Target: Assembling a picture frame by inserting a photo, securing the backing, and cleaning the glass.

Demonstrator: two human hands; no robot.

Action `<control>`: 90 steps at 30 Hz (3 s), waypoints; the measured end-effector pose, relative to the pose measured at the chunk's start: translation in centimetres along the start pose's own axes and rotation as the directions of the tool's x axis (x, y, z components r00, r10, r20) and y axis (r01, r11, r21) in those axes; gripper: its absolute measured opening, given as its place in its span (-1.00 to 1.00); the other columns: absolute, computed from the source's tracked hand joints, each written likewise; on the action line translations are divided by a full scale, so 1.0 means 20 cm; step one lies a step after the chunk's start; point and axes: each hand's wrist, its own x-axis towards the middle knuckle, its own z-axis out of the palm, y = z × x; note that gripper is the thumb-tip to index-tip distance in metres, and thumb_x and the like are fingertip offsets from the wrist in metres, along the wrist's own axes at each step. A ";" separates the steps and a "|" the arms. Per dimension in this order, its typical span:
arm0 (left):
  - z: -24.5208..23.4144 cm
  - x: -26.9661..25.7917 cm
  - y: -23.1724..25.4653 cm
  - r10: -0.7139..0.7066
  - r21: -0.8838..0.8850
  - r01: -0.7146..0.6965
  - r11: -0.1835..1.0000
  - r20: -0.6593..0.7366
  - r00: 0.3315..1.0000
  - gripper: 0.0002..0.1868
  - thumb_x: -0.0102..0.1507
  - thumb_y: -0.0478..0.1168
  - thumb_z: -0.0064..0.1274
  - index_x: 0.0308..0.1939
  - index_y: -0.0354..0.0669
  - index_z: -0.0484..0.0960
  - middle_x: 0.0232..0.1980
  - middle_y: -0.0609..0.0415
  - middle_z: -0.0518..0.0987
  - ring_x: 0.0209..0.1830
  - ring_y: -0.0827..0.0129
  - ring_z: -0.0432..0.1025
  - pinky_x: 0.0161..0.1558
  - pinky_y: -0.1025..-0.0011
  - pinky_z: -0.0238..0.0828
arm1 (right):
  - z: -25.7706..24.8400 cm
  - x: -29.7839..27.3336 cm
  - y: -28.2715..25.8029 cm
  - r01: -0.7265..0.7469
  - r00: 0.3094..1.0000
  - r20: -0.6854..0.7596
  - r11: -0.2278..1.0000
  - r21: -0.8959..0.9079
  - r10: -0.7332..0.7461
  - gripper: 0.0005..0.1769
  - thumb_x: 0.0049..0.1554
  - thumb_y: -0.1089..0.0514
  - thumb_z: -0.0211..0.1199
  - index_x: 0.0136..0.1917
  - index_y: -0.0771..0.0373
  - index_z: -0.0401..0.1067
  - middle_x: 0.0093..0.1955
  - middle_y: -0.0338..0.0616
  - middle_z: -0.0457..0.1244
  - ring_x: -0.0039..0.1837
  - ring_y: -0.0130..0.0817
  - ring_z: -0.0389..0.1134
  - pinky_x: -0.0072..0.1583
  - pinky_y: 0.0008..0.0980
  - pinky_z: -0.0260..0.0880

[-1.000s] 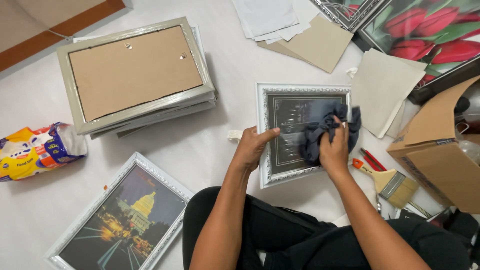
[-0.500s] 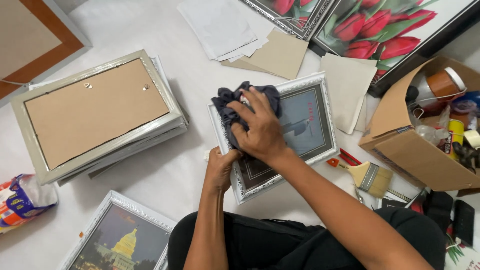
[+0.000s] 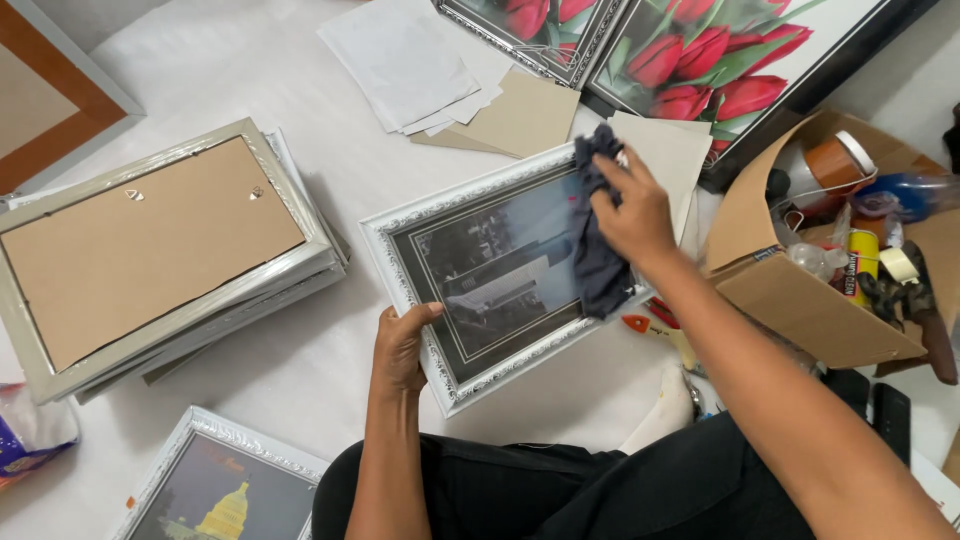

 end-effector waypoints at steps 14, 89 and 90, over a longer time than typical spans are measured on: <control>-0.08 0.08 -0.22 -0.042 -0.103 0.036 0.994 -0.048 0.998 -0.77 0.14 -0.22 0.30 -0.35 -0.31 0.59 -0.56 -0.12 0.55 -0.61 0.20 0.55 -0.47 0.29 0.56 | 0.02 -0.77 -0.84 0.037 0.975 0.201 0.959 0.282 -0.096 -0.36 -0.05 0.31 0.14 0.33 0.16 0.49 0.50 0.27 0.15 0.53 0.39 0.05 0.48 0.19 0.03; -0.26 0.20 -0.21 -0.095 0.048 0.093 0.995 0.049 0.994 -0.45 0.33 0.17 0.08 -0.23 -0.37 0.63 -0.39 -0.23 0.64 -0.47 0.09 0.61 -0.31 0.13 0.66 | -0.33 -0.47 0.59 -0.418 0.440 0.529 0.687 -0.594 0.725 -0.04 0.07 0.23 0.07 0.63 -0.48 0.00 0.75 0.06 -0.46 0.56 0.75 -0.28 0.32 0.75 -0.16; -0.26 0.19 -0.20 -0.106 0.049 0.104 0.993 0.045 0.993 -0.44 0.33 0.18 0.07 -0.23 -0.36 0.65 -0.40 -0.21 0.64 -0.48 0.12 0.61 -0.33 0.18 0.65 | -0.35 -0.44 0.50 -0.580 0.500 0.533 0.721 -0.380 0.683 -0.25 0.18 0.09 0.09 0.61 -0.25 0.12 0.62 0.12 -0.14 0.49 0.53 -0.03 0.31 0.49 0.06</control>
